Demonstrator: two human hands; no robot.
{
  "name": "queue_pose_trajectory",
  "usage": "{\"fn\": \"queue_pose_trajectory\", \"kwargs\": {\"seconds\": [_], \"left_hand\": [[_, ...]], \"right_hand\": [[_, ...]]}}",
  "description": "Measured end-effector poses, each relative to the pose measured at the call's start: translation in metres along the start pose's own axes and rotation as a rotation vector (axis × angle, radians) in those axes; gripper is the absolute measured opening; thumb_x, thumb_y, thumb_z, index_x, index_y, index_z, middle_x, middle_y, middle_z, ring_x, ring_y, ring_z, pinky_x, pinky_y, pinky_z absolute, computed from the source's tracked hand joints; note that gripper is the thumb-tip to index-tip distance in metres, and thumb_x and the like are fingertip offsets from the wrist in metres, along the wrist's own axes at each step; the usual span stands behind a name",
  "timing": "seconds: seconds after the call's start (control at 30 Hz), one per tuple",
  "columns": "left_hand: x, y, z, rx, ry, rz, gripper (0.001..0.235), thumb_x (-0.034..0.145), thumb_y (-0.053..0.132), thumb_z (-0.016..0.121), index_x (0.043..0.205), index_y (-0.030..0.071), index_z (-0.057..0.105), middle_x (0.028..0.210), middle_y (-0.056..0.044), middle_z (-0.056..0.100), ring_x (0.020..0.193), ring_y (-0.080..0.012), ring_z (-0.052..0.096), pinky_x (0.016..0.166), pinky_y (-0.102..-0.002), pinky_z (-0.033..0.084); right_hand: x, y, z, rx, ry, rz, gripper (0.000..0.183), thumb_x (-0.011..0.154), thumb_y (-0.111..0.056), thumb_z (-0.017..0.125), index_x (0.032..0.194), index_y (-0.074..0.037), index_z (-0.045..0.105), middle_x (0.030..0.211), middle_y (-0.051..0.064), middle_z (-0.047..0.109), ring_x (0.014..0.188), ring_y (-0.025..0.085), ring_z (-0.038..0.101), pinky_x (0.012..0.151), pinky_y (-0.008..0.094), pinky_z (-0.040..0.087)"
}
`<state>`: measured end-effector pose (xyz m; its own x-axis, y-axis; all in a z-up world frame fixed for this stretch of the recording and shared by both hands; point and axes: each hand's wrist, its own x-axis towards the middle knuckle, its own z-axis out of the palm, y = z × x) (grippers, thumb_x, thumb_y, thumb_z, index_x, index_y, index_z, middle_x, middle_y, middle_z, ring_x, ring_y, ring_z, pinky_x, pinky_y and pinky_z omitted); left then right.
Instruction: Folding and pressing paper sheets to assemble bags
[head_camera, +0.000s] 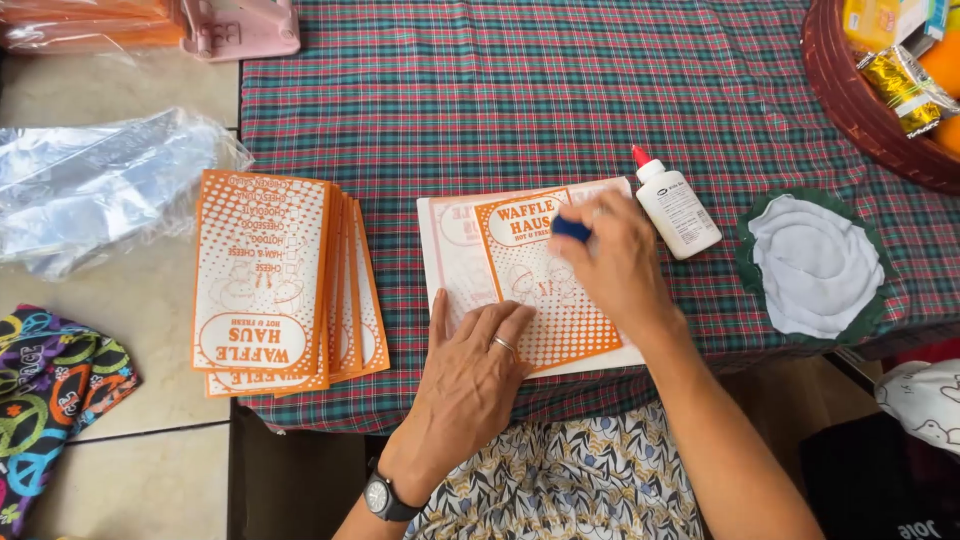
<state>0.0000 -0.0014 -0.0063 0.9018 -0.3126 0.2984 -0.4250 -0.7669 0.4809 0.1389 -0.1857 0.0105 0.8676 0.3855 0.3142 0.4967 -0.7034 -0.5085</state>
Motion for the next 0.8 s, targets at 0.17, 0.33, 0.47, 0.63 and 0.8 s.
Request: {"fn": "queue_pose_trajectory", "kwargs": {"seconds": [0.17,0.33,0.47,0.63,0.8], "left_hand": [[0.002,0.003,-0.005,-0.071,0.011,-0.031,0.041,0.103,0.019,0.051,0.141,0.006,0.042,0.134,-0.013,0.06,0.121,-0.0311,0.057,0.12,-0.072,0.013],[0.001,0.002,-0.002,-0.037,0.005,-0.027,0.04,0.104,0.021,0.05,0.141,0.007,0.043,0.13,-0.014,0.064,0.119,-0.0316,0.059,0.12,-0.073,0.013],[0.0,0.0,0.005,-0.009,-0.005,-0.037,0.043,0.104,0.025,0.05,0.141,0.007,0.043,0.131,-0.012,0.064,0.12,-0.0309,0.059,0.12,-0.072,0.011],[0.003,0.0,-0.001,0.018,-0.023,-0.032,0.044,0.104,0.029,0.052,0.141,0.008,0.043,0.131,-0.011,0.064,0.121,-0.0288,0.059,0.118,-0.073,0.013],[0.002,-0.001,-0.001,-0.008,-0.022,-0.035,0.043,0.102,0.023,0.054,0.141,0.01,0.042,0.128,-0.009,0.065,0.117,-0.0293,0.06,0.12,-0.073,0.012]], "right_hand": [[-0.079,-0.038,-0.016,0.092,-0.058,-0.11,0.035,0.084,-0.006,0.08,0.116,0.002,0.069,0.104,0.014,0.066,0.1,0.029,0.062,0.087,0.037,0.055],[-0.11,0.006,-0.046,0.039,0.023,-0.108,0.033,0.083,-0.007,0.082,0.113,0.0,0.072,0.111,0.014,0.069,0.106,0.028,0.064,0.1,0.035,0.056],[-0.109,-0.008,-0.058,-0.09,0.114,-0.027,0.037,0.087,-0.015,0.082,0.121,-0.004,0.072,0.112,0.013,0.066,0.104,0.029,0.065,0.092,0.04,0.055],[-0.111,-0.046,-0.023,0.102,0.015,-0.177,0.038,0.086,-0.009,0.081,0.12,0.003,0.069,0.11,0.014,0.064,0.101,0.03,0.062,0.094,0.041,0.052],[-0.125,0.014,-0.045,-0.002,0.085,-0.081,0.041,0.08,-0.005,0.085,0.118,0.002,0.072,0.112,0.016,0.068,0.103,0.028,0.065,0.094,0.035,0.061]]}}
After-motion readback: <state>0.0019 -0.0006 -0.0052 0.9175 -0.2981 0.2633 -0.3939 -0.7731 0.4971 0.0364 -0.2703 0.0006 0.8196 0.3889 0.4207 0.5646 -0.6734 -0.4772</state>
